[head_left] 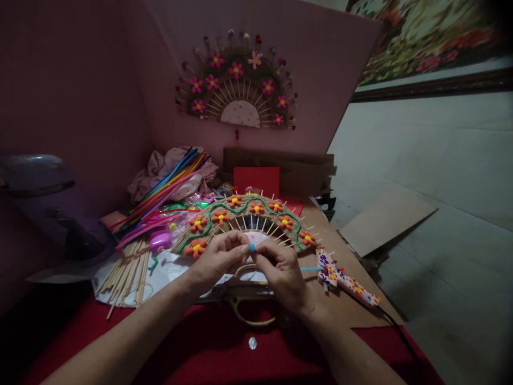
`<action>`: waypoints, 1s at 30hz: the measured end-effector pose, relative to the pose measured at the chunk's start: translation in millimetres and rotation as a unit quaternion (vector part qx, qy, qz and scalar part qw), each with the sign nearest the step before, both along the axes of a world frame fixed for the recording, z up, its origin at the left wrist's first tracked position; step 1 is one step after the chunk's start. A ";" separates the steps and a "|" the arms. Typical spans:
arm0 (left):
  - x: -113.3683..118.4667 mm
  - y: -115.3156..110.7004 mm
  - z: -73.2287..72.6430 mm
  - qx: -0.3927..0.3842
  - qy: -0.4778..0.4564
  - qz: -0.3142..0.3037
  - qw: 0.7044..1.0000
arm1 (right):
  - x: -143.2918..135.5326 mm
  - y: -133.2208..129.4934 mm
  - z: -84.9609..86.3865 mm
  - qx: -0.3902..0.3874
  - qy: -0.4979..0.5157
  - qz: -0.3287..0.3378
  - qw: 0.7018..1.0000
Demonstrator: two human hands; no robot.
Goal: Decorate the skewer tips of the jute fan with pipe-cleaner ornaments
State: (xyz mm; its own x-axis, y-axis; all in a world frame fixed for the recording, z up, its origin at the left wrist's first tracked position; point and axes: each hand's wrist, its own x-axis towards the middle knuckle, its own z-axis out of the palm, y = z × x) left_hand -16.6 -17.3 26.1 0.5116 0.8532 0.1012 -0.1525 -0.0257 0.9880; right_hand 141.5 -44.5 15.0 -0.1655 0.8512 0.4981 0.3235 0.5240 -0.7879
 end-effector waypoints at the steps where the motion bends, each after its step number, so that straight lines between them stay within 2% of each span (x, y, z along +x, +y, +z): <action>1: 1.0 0.2 -0.5 0.022 0.010 0.021 0.999 | -0.5 -1.6 0.6 0.010 -0.022 -0.005 1.000; 5: 3.8 0.4 -3.1 0.157 0.101 0.097 0.978 | -0.1 -6.3 3.9 0.052 -0.112 -0.034 0.992; 8: 4.5 -1.0 -2.1 0.223 0.183 0.116 0.951 | 1.1 -7.3 6.1 0.080 -0.148 -0.047 0.985; 12: 4.0 -2.9 2.2 0.248 0.234 0.114 0.933 | 2.0 -6.5 6.2 0.097 -0.165 -0.055 0.980; 16: 1.6 -1.6 4.7 0.241 0.239 0.082 0.937 | 3.1 -4.8 6.0 0.119 -0.173 -0.060 0.976; 19: -2.0 -0.3 4.6 0.192 0.191 0.008 0.963 | 4.0 -4.3 7.8 0.110 -0.138 -0.051 0.983; 21: -3.9 -0.5 3.8 0.116 0.134 -0.057 0.983 | 4.3 -3.9 8.6 0.086 -0.096 -0.038 0.991; 23: -4.2 -2.1 2.9 0.035 0.078 -0.110 0.990 | 4.3 -2.7 8.1 0.053 -0.039 -0.026 0.998; 27: 0.7 -6.7 2.2 -0.071 -0.030 -0.122 0.989 | 2.9 0.3 4.6 0.005 0.070 -0.004 0.998; 30: 5.4 -8.7 1.9 -0.115 -0.094 -0.112 0.983 | 1.1 -1.0 2.9 0.006 0.086 0.001 0.996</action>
State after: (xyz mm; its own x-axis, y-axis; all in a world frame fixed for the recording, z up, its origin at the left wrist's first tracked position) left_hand -11.1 -26.0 28.0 0.6800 0.7326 0.0301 -0.3092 0.2494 0.9177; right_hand 142.6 -45.5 18.0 -0.0788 0.8447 0.5294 0.1829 0.5343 -0.8253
